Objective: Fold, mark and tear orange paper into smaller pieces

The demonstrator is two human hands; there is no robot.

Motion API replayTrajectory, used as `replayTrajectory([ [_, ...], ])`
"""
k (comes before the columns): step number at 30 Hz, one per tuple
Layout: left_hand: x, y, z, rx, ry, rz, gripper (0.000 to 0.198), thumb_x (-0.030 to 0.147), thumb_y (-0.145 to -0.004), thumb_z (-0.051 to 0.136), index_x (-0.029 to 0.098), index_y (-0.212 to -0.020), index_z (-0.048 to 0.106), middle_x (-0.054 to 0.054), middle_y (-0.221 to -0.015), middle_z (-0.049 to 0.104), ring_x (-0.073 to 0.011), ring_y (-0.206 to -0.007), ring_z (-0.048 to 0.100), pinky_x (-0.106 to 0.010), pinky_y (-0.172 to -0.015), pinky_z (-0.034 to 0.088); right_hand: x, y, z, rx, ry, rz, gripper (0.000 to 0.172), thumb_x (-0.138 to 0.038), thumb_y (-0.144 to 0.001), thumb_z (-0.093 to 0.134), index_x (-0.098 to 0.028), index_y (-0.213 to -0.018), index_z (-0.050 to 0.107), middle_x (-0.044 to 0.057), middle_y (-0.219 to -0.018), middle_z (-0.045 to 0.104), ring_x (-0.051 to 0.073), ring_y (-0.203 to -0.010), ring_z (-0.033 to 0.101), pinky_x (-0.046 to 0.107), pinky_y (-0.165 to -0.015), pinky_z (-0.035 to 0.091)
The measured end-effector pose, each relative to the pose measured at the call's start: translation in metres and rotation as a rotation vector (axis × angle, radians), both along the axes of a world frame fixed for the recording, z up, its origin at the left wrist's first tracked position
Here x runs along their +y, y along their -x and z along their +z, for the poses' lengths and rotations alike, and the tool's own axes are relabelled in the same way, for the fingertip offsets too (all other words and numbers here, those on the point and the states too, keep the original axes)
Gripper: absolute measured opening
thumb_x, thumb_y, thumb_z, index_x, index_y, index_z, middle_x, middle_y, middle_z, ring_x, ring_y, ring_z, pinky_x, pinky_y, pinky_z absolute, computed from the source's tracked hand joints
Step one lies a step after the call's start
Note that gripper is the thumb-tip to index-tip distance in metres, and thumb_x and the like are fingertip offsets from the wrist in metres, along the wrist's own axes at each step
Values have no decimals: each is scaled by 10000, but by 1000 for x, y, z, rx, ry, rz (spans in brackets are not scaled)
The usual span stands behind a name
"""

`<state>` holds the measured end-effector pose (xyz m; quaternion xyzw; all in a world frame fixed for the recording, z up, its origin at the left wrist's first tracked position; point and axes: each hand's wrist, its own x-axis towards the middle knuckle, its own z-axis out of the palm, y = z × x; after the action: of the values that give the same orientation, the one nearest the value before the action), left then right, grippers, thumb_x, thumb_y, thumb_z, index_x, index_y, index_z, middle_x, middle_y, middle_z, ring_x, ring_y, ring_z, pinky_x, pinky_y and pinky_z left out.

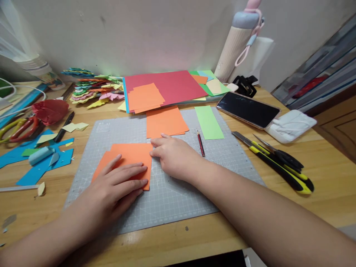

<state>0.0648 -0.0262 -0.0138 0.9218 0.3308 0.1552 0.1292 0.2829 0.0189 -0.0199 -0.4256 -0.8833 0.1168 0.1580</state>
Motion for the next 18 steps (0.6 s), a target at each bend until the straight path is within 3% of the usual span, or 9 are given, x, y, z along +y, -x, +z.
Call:
replayTrajectory([
  [13,2,0,0,103,-78,-43,208,162,-918,465,234,-958,656,-36,-1164,648,-183,-1103,592,-567,-1116,203,-1,-1,1,18,-15,4,423,25,-768,448,-149,-1050,712,112,-1264,618,214,-1145,591,398,-1051,408],
  [18,0,0,-1,78,-71,-30,212,190,-936,449,240,-962,653,-32,-1165,647,-174,-1102,588,-563,-1119,198,-1,-1,1,15,-14,-6,421,26,-778,438,-168,-1022,720,93,-1255,627,194,-1126,603,401,-1046,415],
])
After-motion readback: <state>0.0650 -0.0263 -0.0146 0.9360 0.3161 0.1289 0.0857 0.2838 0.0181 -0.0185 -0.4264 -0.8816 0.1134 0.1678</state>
